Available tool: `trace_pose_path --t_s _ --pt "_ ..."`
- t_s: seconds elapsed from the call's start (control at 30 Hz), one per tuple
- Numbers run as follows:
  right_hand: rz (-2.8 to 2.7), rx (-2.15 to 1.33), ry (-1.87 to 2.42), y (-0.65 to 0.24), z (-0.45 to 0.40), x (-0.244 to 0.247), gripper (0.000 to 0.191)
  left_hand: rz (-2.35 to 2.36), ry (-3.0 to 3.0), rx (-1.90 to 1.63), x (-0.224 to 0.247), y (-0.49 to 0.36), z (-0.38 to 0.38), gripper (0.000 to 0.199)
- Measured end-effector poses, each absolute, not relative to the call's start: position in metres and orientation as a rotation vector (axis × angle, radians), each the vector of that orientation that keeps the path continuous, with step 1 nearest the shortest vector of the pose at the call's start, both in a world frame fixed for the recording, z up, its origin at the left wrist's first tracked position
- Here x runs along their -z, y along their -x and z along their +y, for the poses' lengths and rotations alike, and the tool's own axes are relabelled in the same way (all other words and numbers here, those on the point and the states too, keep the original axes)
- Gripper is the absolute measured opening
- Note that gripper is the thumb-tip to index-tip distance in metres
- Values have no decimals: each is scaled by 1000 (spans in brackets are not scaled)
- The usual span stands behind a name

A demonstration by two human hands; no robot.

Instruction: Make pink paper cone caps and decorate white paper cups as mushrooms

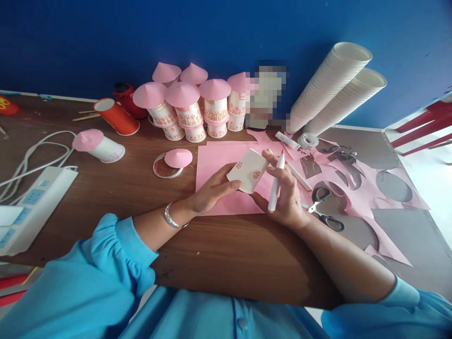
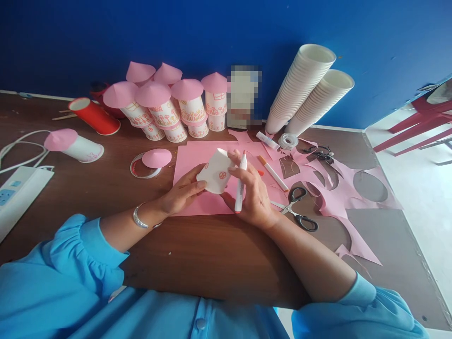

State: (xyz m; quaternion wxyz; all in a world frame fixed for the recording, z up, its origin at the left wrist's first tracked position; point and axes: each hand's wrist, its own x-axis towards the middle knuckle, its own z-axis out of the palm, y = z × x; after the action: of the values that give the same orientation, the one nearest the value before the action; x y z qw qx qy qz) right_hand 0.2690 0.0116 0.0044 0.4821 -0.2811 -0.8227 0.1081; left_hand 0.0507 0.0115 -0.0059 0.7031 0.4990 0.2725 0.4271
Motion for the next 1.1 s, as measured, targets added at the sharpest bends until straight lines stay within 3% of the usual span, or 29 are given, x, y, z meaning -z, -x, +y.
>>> trace_pose_path --t_s 0.43,0.6,0.8,1.1 --pt "-2014 -237 768 -267 10 2 73 866 -1323 -1041 3 -55 10 79" --pt "-1997 -231 740 -267 11 0 68 784 -1372 -1044 5 -53 9 80" --pt "-1989 -232 738 -270 13 0 73 671 -1302 -982 -3 -52 11 62" --pt "-2007 -196 767 -265 11 3 75 925 -1467 -1079 5 -54 10 79"
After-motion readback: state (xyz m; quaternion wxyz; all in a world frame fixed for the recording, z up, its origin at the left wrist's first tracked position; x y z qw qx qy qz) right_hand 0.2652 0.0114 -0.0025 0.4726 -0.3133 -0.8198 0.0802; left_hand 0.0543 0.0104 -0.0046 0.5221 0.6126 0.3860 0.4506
